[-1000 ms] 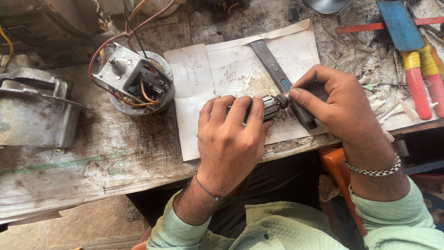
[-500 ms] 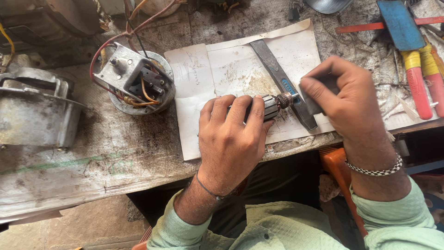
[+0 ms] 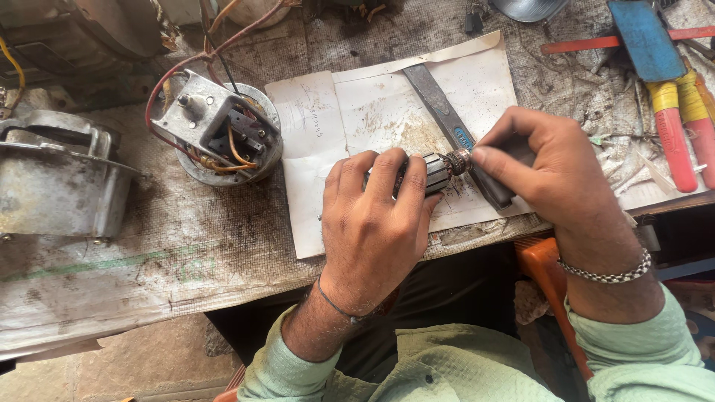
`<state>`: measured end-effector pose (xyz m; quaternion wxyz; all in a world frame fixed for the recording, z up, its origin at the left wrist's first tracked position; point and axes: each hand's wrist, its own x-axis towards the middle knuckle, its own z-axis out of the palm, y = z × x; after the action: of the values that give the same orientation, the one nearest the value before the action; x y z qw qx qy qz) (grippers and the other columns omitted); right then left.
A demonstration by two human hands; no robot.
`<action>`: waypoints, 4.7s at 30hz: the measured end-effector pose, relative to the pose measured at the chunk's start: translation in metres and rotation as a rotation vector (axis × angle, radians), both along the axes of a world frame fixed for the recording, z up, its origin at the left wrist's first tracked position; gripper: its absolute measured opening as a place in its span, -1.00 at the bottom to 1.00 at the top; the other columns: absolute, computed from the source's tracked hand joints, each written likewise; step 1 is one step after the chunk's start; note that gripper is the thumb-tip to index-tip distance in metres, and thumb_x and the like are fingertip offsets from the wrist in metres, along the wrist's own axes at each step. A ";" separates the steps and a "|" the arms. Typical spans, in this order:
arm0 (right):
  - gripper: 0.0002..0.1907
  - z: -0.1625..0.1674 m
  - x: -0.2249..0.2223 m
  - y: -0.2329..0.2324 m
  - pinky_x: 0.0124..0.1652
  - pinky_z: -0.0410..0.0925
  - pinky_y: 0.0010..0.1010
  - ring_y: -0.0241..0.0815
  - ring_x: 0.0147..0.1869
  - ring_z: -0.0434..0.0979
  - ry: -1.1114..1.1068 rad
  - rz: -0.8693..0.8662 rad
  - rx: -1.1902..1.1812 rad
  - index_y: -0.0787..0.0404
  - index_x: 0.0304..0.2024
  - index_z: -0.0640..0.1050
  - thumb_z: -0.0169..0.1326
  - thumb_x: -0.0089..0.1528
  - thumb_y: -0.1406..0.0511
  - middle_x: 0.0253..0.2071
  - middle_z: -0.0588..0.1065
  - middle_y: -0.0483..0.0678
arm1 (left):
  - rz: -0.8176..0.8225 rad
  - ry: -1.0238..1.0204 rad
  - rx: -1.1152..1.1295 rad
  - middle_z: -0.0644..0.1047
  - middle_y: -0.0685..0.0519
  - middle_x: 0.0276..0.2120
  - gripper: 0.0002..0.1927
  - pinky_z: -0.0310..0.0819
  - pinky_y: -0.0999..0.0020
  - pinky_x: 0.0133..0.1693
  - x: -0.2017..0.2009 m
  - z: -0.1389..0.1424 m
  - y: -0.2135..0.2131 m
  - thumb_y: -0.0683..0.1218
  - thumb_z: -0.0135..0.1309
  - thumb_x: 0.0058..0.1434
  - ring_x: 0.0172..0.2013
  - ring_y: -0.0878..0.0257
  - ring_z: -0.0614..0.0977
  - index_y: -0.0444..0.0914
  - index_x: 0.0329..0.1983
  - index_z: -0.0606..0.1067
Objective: The person holds an electric motor armature in one hand and repeatedly files its commutator end with a flat file, rotating the armature between strokes while working over a paper sheet on the workbench.
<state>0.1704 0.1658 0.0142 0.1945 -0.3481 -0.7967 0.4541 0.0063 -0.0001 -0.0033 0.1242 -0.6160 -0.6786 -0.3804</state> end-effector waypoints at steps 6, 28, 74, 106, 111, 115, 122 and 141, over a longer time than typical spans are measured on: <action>-0.91 -0.003 0.001 -0.002 -0.32 0.39 -0.56 -0.40 -0.28 0.56 0.120 -0.051 0.045 0.32 -0.14 0.55 0.17 0.38 0.38 -0.33 0.58 -0.07 | -0.002 0.019 0.056 0.54 -0.02 -0.07 -0.54 0.41 -0.05 0.10 0.000 -0.001 0.001 -0.07 0.38 0.13 0.05 -0.03 0.53 -0.28 0.06 0.54; -0.88 -0.002 -0.003 0.000 -0.29 0.42 -0.53 -0.41 -0.27 0.57 -0.027 -0.005 0.135 0.27 -0.16 0.60 0.20 0.32 0.33 -0.35 0.61 -0.10 | 0.003 0.046 0.034 0.53 -0.01 -0.08 -0.60 0.39 -0.07 0.12 0.000 -0.001 0.000 -0.02 0.30 0.23 0.00 0.01 0.52 -0.30 0.05 0.55; -0.87 -0.002 -0.002 0.001 -0.30 0.42 -0.50 -0.38 -0.29 0.58 -0.071 0.013 0.184 0.28 -0.20 0.59 0.22 0.30 0.33 -0.37 0.61 -0.08 | -0.009 0.050 0.008 0.52 -0.05 -0.05 -0.51 0.46 -0.04 0.13 -0.001 0.001 0.000 -0.05 0.33 0.13 0.05 -0.02 0.51 -0.38 0.09 0.56; -0.90 -0.005 -0.001 0.002 -0.29 0.41 -0.57 -0.42 -0.27 0.57 0.056 -0.006 0.120 0.30 -0.16 0.58 0.20 0.35 0.36 -0.33 0.60 -0.08 | 0.023 0.061 0.046 0.55 -0.05 -0.08 -0.56 0.47 -0.18 0.16 0.001 0.000 0.003 -0.02 0.35 0.12 0.03 -0.03 0.56 -0.27 0.03 0.55; -0.89 -0.007 -0.003 0.001 -0.30 0.42 -0.57 -0.42 -0.26 0.59 0.035 -0.014 0.105 0.29 -0.15 0.58 0.19 0.34 0.34 -0.33 0.61 -0.08 | 0.006 0.060 0.056 0.55 -0.07 -0.08 -0.56 0.51 -0.08 0.10 -0.001 0.000 0.001 -0.03 0.36 0.14 0.00 -0.03 0.55 -0.30 0.03 0.56; -0.88 -0.006 -0.004 -0.001 -0.32 0.41 -0.56 -0.41 -0.28 0.58 0.003 -0.021 0.156 0.29 -0.15 0.57 0.19 0.36 0.34 -0.35 0.61 -0.07 | -0.003 0.028 0.048 0.56 -0.07 -0.11 -0.58 0.51 0.03 -0.02 -0.002 0.000 0.000 -0.04 0.37 0.15 -0.02 -0.03 0.56 -0.30 0.02 0.57; -0.87 -0.004 -0.004 0.000 -0.33 0.42 -0.57 -0.41 -0.28 0.59 0.027 -0.004 0.106 0.29 -0.14 0.56 0.17 0.36 0.32 -0.35 0.61 -0.07 | -0.003 0.035 0.034 0.57 -0.08 -0.12 -0.59 0.52 0.04 -0.02 -0.001 -0.001 0.002 -0.03 0.36 0.16 -0.01 -0.03 0.56 -0.31 0.02 0.58; -0.88 0.000 -0.004 0.001 -0.33 0.40 -0.54 -0.42 -0.30 0.56 -0.024 0.028 0.087 0.28 -0.21 0.59 0.21 0.29 0.33 -0.38 0.60 -0.10 | -0.018 0.010 0.035 0.54 -0.07 -0.10 -0.60 0.46 0.02 -0.01 -0.001 0.000 0.001 -0.04 0.31 0.19 0.00 -0.05 0.54 -0.32 0.03 0.57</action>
<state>0.1662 0.1668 0.0140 0.1935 -0.3335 -0.8228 0.4175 0.0051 0.0011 -0.0028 0.1348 -0.6217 -0.6655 -0.3904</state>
